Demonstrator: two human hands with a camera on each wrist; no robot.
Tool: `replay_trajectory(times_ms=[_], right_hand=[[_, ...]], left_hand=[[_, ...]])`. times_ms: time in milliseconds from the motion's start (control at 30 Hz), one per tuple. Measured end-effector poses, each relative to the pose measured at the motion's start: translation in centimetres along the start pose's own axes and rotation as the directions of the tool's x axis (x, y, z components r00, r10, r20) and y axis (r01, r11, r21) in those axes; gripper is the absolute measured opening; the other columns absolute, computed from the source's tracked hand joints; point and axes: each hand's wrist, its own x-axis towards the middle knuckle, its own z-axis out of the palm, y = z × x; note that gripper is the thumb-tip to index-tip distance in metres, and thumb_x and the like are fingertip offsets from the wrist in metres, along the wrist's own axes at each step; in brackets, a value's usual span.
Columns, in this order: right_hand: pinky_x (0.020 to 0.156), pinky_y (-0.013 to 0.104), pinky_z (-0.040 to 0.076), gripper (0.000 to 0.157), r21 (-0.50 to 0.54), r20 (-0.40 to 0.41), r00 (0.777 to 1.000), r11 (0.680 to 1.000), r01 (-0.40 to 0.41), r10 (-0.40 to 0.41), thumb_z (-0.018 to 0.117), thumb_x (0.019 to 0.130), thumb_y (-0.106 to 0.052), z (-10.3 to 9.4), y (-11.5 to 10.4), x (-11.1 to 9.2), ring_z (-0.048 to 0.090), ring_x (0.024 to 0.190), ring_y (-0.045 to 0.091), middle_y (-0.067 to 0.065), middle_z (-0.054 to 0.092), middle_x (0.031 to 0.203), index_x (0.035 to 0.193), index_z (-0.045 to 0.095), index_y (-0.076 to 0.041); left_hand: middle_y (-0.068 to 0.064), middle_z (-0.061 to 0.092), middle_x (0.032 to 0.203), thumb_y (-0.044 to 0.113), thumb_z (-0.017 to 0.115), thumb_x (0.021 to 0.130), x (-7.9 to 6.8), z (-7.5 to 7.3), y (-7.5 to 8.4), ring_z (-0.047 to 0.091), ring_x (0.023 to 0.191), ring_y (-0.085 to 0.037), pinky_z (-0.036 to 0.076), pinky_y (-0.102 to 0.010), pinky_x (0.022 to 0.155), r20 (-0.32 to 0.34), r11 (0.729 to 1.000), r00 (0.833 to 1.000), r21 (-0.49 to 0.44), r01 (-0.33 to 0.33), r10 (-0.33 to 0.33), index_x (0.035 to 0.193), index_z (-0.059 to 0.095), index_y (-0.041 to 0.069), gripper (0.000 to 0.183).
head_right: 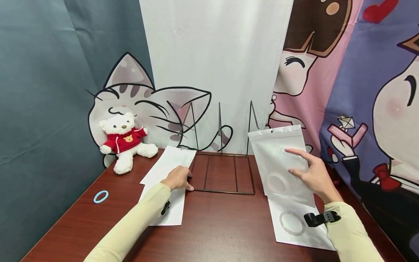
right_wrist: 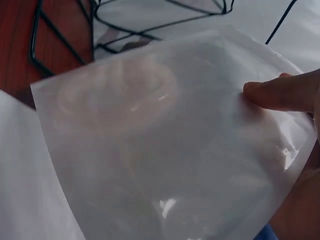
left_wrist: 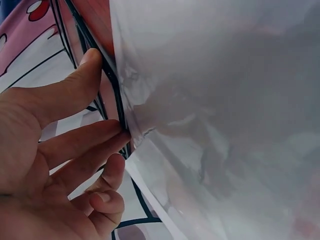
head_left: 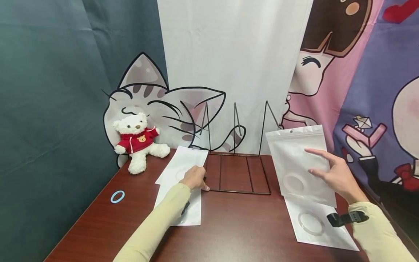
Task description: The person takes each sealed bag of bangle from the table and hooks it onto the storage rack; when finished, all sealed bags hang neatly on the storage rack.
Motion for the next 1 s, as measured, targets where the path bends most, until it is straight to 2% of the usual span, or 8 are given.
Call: replay_trajectory(times_ms=[133,233,400,433,467,600,800,1000], right_hand=[[0.069,0.008,0.039,0.063,0.019,-0.005,0.999,0.999,0.044,-0.044,0.084,0.075,0.000,-0.1,-1.3,-0.6,0.052,0.088,-0.011,-0.039,0.057,0.119,0.133,0.066,-0.017],[0.067,0.008,0.040,0.064,0.035,0.010,0.995,0.995,0.097,-0.098,0.084,0.073,0.004,-0.2,-2.5,-1.1,0.056,0.078,-0.013,-0.038,0.059,0.120,0.131,0.067,-0.014],[0.074,0.003,0.044,0.065,0.059,0.024,0.984,0.982,0.177,-0.178,0.083,0.071,0.009,-0.4,-4.3,-1.3,0.060,0.090,-0.015,-0.033,0.062,0.122,0.130,0.067,-0.012],[0.072,0.004,0.044,0.065,0.065,0.024,0.982,0.981,0.183,-0.185,0.083,0.071,0.009,-0.4,-4.6,-1.2,0.060,0.085,-0.014,-0.032,0.062,0.122,0.130,0.067,-0.013],[0.073,0.004,0.043,0.065,0.065,0.021,0.982,0.980,0.188,-0.190,0.083,0.071,0.009,-0.4,-4.7,-1.1,0.059,0.087,-0.012,-0.031,0.063,0.122,0.130,0.067,-0.013],[0.071,0.005,0.043,0.065,0.074,0.014,0.985,0.982,0.172,-0.174,0.083,0.072,0.008,-0.4,-5.0,-0.8,0.058,0.087,-0.010,-0.030,0.063,0.124,0.131,0.067,-0.013],[0.081,0.003,0.041,0.063,0.107,0.007,0.988,0.982,0.154,-0.156,0.081,0.075,0.007,-0.1,-4.9,-0.6,0.056,0.110,-0.014,-0.031,0.061,0.125,0.133,0.065,-0.011],[0.089,0.003,0.037,0.063,0.131,0.001,0.988,0.980,0.152,-0.153,0.081,0.076,0.006,0.1,-4.9,-0.2,0.052,0.120,-0.014,-0.030,0.062,0.127,0.134,0.064,-0.012]], left_hand=[[-0.004,0.067,0.080,0.035,0.095,0.065,0.1,-0.1,0.3,0.057,0.074,-0.017,0.050,-0.034,0.066,0.015,0.999,1.000,0.049,0.006,-0.007,0.084,0.068,0.009,0.042],[-0.002,0.063,0.076,0.035,0.094,0.065,0.2,-0.2,0.5,0.053,0.071,-0.015,0.048,-0.033,0.063,0.028,0.998,1.000,0.068,0.010,-0.012,0.079,0.064,0.011,0.042],[-0.003,0.064,0.076,0.034,0.095,0.064,0.4,-0.3,0.6,0.056,0.072,-0.017,0.051,-0.035,0.066,0.023,0.997,1.000,0.083,0.008,-0.010,0.076,0.063,0.011,0.041],[-0.003,0.065,0.077,0.034,0.095,0.064,0.4,-0.3,0.7,0.058,0.073,-0.017,0.052,-0.036,0.067,0.018,0.996,1.000,0.088,0.005,-0.007,0.076,0.063,0.011,0.041],[-0.004,0.066,0.078,0.034,0.096,0.063,0.5,-0.3,0.7,0.060,0.074,-0.018,0.053,-0.037,0.068,0.013,0.995,1.000,0.096,0.003,-0.004,0.076,0.064,0.011,0.041],[-0.008,0.070,0.085,0.034,0.096,0.062,0.6,-0.3,0.9,0.065,0.081,-0.021,0.056,-0.040,0.073,0.006,0.992,1.000,0.123,-0.004,0.003,0.079,0.065,0.010,0.043],[-0.009,0.071,0.088,0.035,0.096,0.061,0.5,0.0,0.8,0.067,0.085,-0.022,0.058,-0.041,0.075,0.006,0.990,1.000,0.140,-0.005,0.004,0.081,0.066,0.010,0.044],[-0.010,0.071,0.088,0.034,0.096,0.061,0.5,-0.1,0.9,0.067,0.086,-0.023,0.058,-0.041,0.076,-0.006,0.990,1.000,0.140,-0.010,0.011,0.080,0.067,0.009,0.043]])
